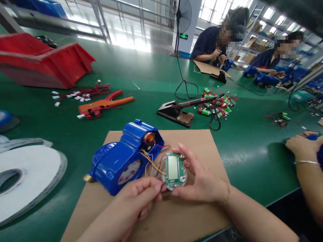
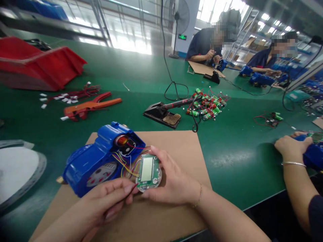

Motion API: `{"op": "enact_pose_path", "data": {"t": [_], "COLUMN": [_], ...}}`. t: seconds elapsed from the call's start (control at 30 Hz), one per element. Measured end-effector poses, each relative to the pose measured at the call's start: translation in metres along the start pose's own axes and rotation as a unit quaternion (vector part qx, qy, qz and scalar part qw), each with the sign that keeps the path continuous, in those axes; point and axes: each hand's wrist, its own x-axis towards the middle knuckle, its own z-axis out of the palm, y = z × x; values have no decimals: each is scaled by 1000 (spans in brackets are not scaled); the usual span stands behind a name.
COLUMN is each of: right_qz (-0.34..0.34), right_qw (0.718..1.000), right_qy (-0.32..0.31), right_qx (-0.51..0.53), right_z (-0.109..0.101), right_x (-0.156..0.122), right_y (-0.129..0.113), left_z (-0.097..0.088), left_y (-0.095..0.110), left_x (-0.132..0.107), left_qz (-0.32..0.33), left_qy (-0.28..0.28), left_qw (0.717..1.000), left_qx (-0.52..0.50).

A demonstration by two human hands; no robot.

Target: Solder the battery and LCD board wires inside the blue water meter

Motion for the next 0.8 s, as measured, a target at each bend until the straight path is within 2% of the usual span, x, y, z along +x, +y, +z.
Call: {"op": "enact_pose_path", "data": {"t": [0.17, 0.27, 0.33, 0.43, 0.57, 0.8], "right_qz": [-36, -28, -27, -44, -25, -21], "right_qw": [999, 999, 999, 999, 999, 998], "right_qy": [23, 20, 12, 1, -29, -57], "right_qx": [4, 13, 17, 23, 23, 24], "right_z": [3, 2, 1, -3, -9, -13], "right_x": [-6, -6, -4, -3, -4, 2], "right_y": [5, 6, 7, 8, 8, 7], "left_z": [5, 6, 5, 3, 3, 7], "left_y": [-1, -1, -4, -12, -17, -18], "left_x": [-7, -7, -5, -1, 0, 4], "left_qz": [-10, -1, 14, 8, -7, 21], "left_qy": [35, 36, 33, 58, 66, 113], "left_qw": [998, 999, 999, 997, 998, 993], "left_qx": [-47, -18, 19, 42, 15, 4]}}
